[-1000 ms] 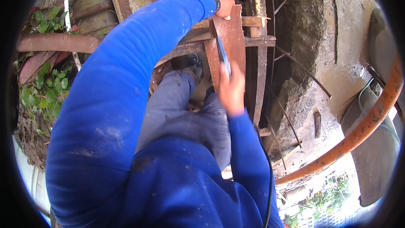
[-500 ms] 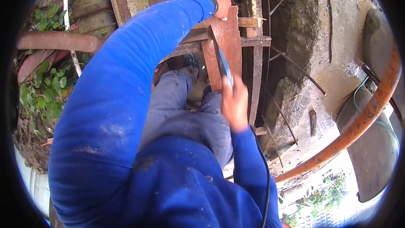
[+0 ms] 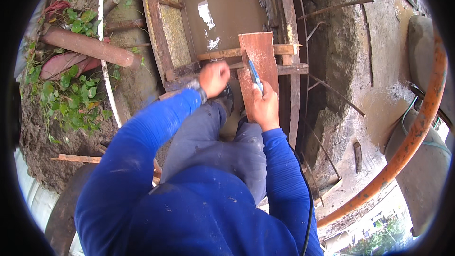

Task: The person uses a hand saw to cut a rectangular wooden plank placed on a makeshift wooden support. After sawing, the person removes the cut piece and sets it aside, then picks up another plank and repeats the sawing process.

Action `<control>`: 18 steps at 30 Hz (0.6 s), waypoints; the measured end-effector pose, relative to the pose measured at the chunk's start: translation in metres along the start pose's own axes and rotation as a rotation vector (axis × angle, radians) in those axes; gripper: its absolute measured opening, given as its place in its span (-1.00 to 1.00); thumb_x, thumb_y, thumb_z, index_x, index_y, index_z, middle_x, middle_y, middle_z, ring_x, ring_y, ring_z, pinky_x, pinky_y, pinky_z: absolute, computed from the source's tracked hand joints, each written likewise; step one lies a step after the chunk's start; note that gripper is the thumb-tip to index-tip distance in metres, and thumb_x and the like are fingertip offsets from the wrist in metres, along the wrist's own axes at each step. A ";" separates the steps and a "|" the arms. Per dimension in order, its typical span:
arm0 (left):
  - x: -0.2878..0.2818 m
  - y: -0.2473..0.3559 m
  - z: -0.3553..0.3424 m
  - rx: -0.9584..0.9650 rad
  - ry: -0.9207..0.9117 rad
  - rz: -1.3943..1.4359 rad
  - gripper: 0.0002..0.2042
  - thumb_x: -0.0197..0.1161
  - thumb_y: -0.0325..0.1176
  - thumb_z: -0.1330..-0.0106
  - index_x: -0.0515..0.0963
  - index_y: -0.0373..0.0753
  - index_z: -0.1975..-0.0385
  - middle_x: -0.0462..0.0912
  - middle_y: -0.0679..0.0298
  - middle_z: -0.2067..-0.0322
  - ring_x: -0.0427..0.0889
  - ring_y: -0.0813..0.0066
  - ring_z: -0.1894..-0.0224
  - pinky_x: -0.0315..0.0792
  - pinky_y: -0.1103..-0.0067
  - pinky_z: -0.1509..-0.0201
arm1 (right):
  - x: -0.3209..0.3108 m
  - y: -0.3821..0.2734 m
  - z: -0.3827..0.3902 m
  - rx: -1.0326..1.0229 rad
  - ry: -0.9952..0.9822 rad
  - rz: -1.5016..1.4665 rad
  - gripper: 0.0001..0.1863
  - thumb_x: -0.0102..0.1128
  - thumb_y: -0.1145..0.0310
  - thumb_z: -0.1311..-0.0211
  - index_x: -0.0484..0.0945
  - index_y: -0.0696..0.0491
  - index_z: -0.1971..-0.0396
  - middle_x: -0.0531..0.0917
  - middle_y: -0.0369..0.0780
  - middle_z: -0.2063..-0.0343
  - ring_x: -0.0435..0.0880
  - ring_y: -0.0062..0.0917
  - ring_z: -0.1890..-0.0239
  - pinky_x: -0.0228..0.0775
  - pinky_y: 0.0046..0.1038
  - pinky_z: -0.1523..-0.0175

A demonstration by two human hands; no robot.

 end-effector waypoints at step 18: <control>0.194 -0.030 0.051 -0.493 0.018 0.664 -0.56 0.56 -0.12 -0.25 0.77 -0.33 0.02 0.83 -0.15 0.10 0.83 -0.09 -0.02 0.66 0.20 -0.11 | 0.023 0.045 0.036 -0.229 0.154 -0.057 -0.55 0.24 0.25 -0.56 0.60 0.26 -0.24 0.81 0.13 0.14 0.87 -0.05 0.11 0.67 -0.17 -0.04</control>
Point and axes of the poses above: each hand's wrist, its own z-axis away from the middle knuckle, its own x-axis out of the palm, y = z × x, the point moved 4 cm from there along -z, towards the middle knuckle
